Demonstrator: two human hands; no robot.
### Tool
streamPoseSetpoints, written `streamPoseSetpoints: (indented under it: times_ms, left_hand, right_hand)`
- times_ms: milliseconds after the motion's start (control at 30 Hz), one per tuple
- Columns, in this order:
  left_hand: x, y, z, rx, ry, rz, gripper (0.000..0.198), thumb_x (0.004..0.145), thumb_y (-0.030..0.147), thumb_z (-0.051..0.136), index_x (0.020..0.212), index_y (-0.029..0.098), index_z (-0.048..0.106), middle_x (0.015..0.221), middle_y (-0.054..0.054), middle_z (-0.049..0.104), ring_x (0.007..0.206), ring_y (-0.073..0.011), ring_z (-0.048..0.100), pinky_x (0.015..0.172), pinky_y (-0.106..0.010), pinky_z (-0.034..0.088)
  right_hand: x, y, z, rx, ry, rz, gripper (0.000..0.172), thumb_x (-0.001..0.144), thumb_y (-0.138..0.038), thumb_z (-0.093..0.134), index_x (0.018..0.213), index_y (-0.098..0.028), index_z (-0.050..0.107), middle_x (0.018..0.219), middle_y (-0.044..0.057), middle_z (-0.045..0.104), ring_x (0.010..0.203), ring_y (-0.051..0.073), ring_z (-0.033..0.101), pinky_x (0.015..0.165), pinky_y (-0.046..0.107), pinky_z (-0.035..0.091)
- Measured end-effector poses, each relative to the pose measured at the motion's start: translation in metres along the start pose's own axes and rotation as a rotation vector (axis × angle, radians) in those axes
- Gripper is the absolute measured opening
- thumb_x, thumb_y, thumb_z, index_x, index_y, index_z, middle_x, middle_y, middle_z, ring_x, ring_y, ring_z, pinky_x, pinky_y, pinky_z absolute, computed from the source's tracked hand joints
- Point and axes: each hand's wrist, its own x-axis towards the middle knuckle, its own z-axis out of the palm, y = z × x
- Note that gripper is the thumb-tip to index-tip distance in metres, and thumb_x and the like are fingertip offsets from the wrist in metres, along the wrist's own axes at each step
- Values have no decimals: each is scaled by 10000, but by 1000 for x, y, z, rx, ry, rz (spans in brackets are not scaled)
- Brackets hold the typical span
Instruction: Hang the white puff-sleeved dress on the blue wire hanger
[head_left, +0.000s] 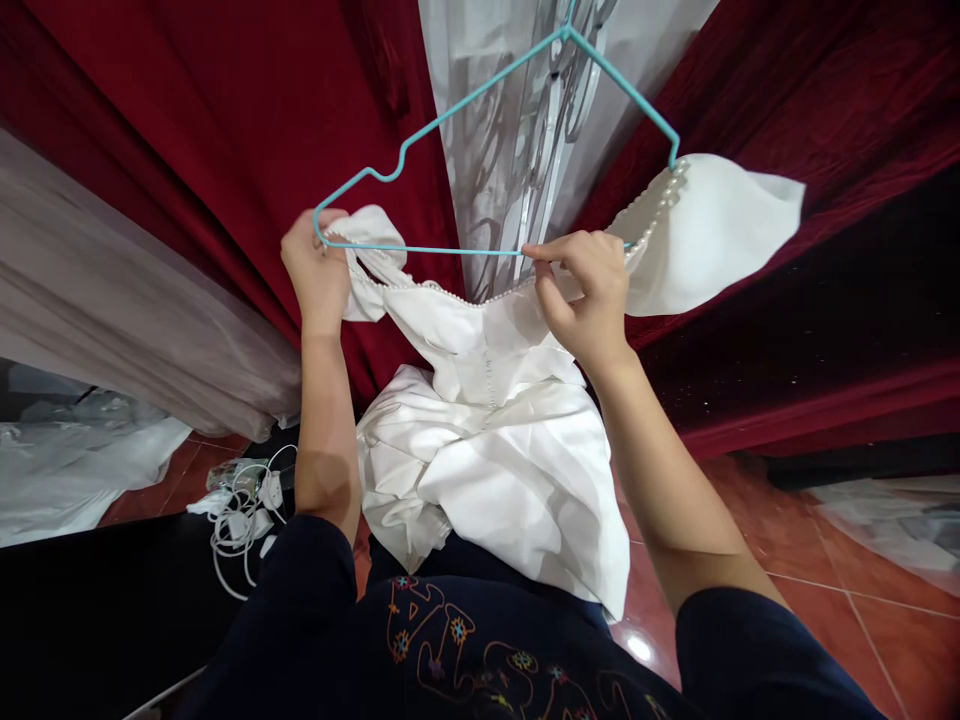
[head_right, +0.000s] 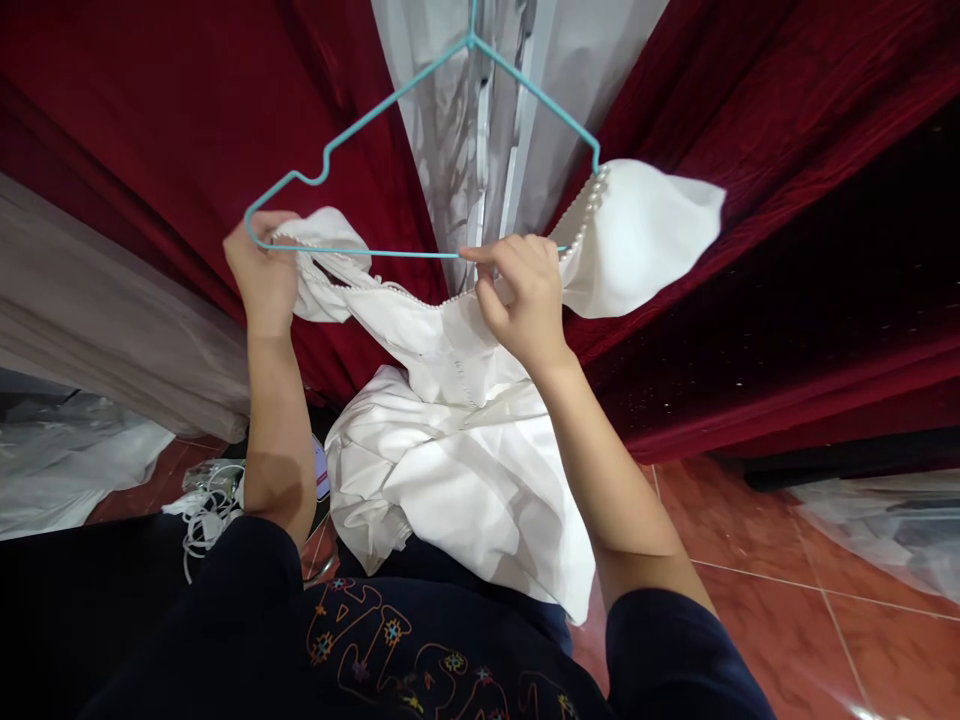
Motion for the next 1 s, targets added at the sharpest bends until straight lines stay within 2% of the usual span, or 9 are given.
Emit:
streamPoseSetpoints:
  times_ms: [100,200,267,367,567,633,767,900,1000]
  left_hand:
    - [-39,32,8,30,-178,21,148,926,138,653,1004,182,770,979,1,783,928,-187,737,857,-322,593]
    - [-66,79,29,-15,-412,273,235,868,82,628,984,207,790,1014,-6,794,942,-202,756,896,-342,603]
    - [-71,106,43,-17,-403,436,218,913,115,621,986,253,773,1127,2,776,1084,-224,734,989,-405,591]
    - [-64,126,62,123,-317,474,245,940,135,631,1089,294,743,1274,0,732,1248,-266,665,1104,-502,523]
    - [-60,113,87,209,-348,402,253,989,110,543,1113,234,726,1071,-11,781,1019,-230,705,1033,-438,515]
    - [-64,110,93,211,-326,394,293,995,92,508,1115,238,731,1080,-16,779,1030,-234,697,1039,-439,498]
    - [-66,109,100,190,-321,379,323,999,86,480,1125,250,728,1097,-16,773,1049,-242,693,1063,-452,475]
    - [-65,107,103,223,-308,385,299,968,81,525,1109,246,731,1083,-18,778,1014,-244,684,1040,-454,488]
    - [-64,105,101,237,-288,364,281,960,72,537,1073,245,728,1045,-14,768,1015,-243,675,1069,-476,470]
  right_hand:
    - [2,0,3,33,5,-15,265,998,-272,477,1108,-264,718,954,47,710,874,228,609,942,473,457]
    - [2,3,10,12,-1,-33,275,984,-266,482,1141,-264,707,1000,57,712,925,248,626,954,492,456]
    - [2,5,13,16,8,-49,292,982,-253,475,1175,-268,694,1039,59,712,974,256,636,965,497,454]
    - [-1,4,12,46,41,-76,304,994,-228,459,1195,-278,682,1077,52,713,1021,247,645,981,486,447]
    - [-5,-1,-7,12,-38,-109,299,1003,-303,492,1246,-280,666,1166,59,718,1109,263,651,1044,515,440]
    - [-1,4,-16,9,75,-104,285,1000,-302,501,1233,-292,664,1191,81,696,1176,282,629,1078,530,437]
    - [15,36,-36,-98,471,-89,413,858,-278,666,1270,-242,666,1214,146,615,1216,337,582,1077,554,438]
    - [33,67,-52,-171,368,24,470,667,-87,730,1123,-194,693,1141,150,629,1122,304,598,989,452,486]
    - [46,75,-63,-220,286,165,329,707,7,658,973,-181,702,988,115,690,896,223,620,791,352,473]
